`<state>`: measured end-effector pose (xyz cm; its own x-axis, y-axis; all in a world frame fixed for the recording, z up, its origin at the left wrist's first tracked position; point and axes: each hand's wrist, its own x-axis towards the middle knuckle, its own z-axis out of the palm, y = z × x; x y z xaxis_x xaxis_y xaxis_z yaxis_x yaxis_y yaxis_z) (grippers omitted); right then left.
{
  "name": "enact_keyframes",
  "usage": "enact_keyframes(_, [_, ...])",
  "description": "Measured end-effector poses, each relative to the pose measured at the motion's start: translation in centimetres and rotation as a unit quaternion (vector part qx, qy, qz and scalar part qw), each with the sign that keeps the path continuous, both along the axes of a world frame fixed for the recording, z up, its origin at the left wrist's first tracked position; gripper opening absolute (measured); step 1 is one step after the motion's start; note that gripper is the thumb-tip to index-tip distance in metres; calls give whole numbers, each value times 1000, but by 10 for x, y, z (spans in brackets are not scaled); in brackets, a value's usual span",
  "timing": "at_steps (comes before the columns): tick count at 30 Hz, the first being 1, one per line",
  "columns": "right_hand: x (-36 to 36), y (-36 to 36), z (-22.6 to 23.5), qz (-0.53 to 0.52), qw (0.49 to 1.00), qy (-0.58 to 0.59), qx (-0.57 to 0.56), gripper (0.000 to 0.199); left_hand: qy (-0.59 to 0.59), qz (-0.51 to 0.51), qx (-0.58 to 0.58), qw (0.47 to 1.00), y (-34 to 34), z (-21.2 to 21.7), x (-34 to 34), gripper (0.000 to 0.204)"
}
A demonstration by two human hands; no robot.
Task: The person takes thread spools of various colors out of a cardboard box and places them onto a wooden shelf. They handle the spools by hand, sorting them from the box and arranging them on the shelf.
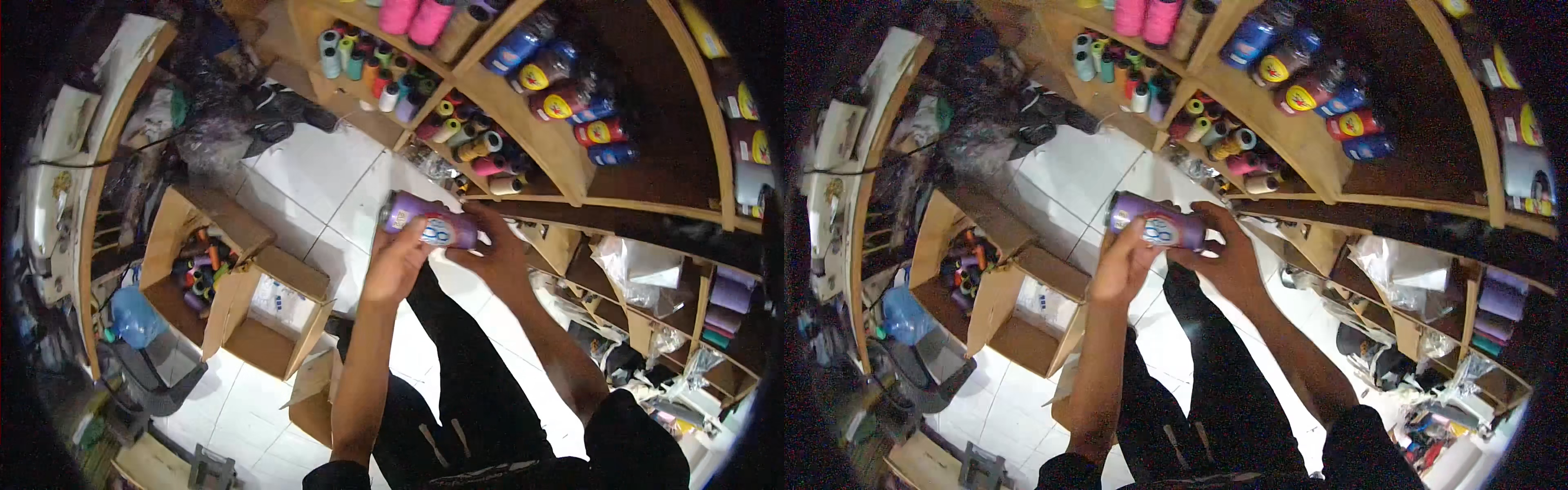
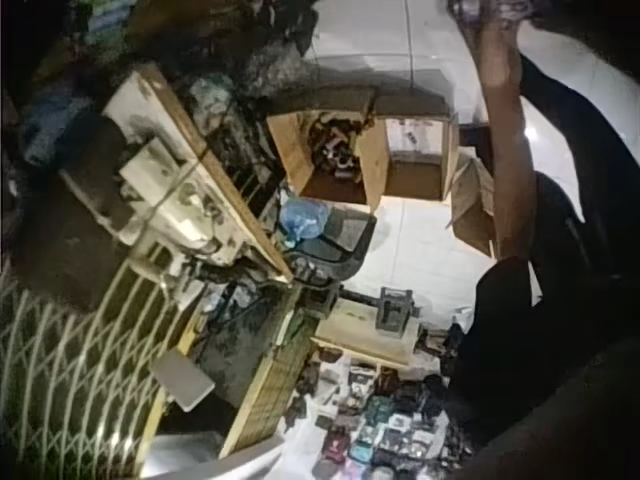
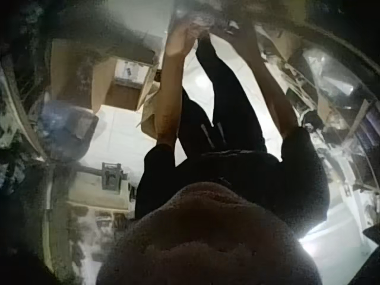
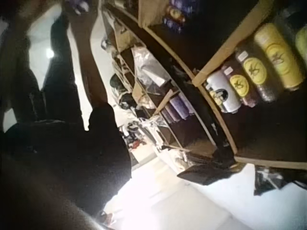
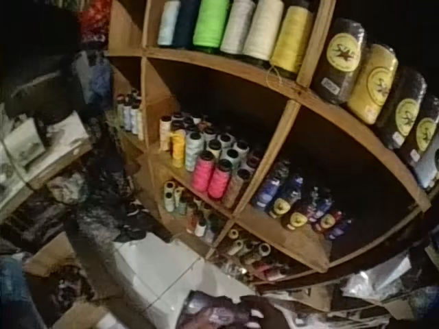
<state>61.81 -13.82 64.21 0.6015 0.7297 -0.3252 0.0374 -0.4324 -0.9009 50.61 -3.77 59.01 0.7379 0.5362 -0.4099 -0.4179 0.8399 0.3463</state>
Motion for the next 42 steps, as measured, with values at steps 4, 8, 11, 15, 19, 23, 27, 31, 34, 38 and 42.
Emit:
enact_keyframes(4, [34,-16,8,-16,990,137,5,54,4,-81,-13,997,-8,-7,2,44])
enact_keyframes(8, [55,-34,19,-30,991,129,-5,48,8,-130,51,990,-18,-5,7,43])
enact_keyframes(11, [80,-45,47,-32,999,-16,-17,48,9,-161,99,982,-27,-8,14,50])
enact_keyframes(15, [125,-46,84,-59,968,-237,-52,52,58,-218,93,970,-28,-21,10,65])
enact_keyframes(19, [162,-36,99,-41,918,-369,-140,52,123,-219,95,963,-22,-42,-14,71])
enact_keyframes(23, [196,-25,103,-34,864,-480,-147,48,136,-229,112,957,-16,-45,-20,68])
enact_keyframes(27, [215,-3,97,-24,836,-516,-187,47,193,-224,140,945,-11,-57,-34,66])
enact_keyframes(31, [236,0,82,5,814,-542,-210,50,196,-198,127,952,-10,-76,-48,66])
enact_keyframes(34, [229,7,68,-5,823,-525,-216,52,243,-196,138,940,-7,-91,-70,63])
enact_keyframes(38, [230,-3,68,-26,867,-461,-189,62,217,-200,128,947,-9,-118,-95,58])
enact_keyframes(42, [181,-1,72,-10,741,-656,-141,45,306,-186,108,927,-13,-137,-137,42])
